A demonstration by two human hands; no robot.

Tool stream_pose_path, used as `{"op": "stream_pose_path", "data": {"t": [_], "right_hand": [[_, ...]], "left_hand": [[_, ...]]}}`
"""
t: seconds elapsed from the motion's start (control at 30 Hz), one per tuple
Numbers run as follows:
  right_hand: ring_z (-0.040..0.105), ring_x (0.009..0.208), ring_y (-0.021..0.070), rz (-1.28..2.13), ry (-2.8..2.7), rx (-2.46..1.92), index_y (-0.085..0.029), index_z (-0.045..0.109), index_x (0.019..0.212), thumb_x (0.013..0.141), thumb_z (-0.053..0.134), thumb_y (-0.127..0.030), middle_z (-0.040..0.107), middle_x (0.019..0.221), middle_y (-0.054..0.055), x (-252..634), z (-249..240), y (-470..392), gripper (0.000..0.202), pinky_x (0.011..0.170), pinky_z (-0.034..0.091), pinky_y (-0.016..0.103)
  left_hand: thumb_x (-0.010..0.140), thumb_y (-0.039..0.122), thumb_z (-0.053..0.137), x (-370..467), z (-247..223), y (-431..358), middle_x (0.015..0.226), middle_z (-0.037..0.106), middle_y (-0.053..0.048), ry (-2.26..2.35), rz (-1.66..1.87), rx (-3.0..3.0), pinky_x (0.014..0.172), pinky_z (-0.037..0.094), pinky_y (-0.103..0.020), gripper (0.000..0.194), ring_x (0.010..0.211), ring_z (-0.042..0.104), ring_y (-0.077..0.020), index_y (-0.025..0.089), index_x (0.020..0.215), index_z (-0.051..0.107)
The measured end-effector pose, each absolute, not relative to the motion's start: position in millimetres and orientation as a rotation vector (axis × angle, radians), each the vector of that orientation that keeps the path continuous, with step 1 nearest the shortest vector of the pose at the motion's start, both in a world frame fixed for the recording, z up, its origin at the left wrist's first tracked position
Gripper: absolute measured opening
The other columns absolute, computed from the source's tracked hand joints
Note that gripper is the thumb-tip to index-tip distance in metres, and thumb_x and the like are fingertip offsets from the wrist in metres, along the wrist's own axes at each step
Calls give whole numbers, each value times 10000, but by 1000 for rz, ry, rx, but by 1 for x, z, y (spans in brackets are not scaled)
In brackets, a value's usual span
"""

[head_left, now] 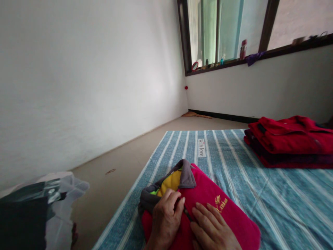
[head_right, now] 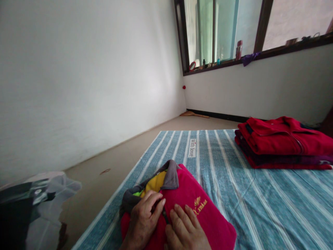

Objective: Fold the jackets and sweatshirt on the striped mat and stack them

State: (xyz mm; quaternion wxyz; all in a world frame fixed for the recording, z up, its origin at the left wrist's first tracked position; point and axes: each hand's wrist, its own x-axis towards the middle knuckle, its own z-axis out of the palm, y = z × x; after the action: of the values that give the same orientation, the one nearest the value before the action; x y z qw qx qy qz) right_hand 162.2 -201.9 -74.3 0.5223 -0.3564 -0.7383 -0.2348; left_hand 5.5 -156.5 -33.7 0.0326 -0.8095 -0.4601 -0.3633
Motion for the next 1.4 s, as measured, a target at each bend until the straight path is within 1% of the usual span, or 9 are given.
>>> {"op": "stream_pose_path", "data": {"t": [0.13, 0.43, 0.67, 0.93, 1.4], "right_hand": [[637, 982, 166, -547, -1754, -855, -219, 608, 826, 854, 479, -232, 710, 907, 27, 162, -70, -203, 133, 1023, 395, 305], [643, 966, 151, -521, -1695, -850, -207, 627, 761, 923, 405, -233, 716, 859, 17, 159, -63, -203, 276, 1076, 335, 275], [635, 996, 150, -522, -1705, -848, -207, 621, 783, 916, 417, -229, 713, 863, 28, 160, -63, -204, 244, 1069, 352, 286], [643, 971, 153, -511, -1700, -839, -201, 635, 760, 924, 408, -230, 719, 866, 25, 160, -61, -204, 281, 1067, 345, 275], [621, 1031, 151, -518, -1717, -838, -204, 623, 790, 901, 434, -223, 711, 886, 34, 160, -64, -204, 220, 1087, 327, 288]], "left_hand": [[905, 235, 479, 5, -35, -157, 730, 634, -29, -1411, -1122, -2490, 620, 509, -223, 173, 657, 630, -142, 199, 813, 621], [907, 232, 474, 5, -36, -156, 738, 632, -28, -1408, -1110, -2493, 626, 510, -225, 172, 670, 632, -142, 193, 822, 618], [904, 228, 478, 4, -35, -156, 734, 629, -27, -1401, -1131, -2491, 632, 509, -222, 168, 666, 628, -141, 192, 824, 621], [906, 231, 481, 4, -37, -155, 739, 628, -24, -1413, -1113, -2498, 627, 507, -235, 164, 668, 627, -145, 188, 828, 618], [907, 227, 485, 4, -38, -155, 743, 626, -20, -1408, -1119, -2502, 628, 501, -234, 155, 672, 627, -141, 188, 831, 614]]}}
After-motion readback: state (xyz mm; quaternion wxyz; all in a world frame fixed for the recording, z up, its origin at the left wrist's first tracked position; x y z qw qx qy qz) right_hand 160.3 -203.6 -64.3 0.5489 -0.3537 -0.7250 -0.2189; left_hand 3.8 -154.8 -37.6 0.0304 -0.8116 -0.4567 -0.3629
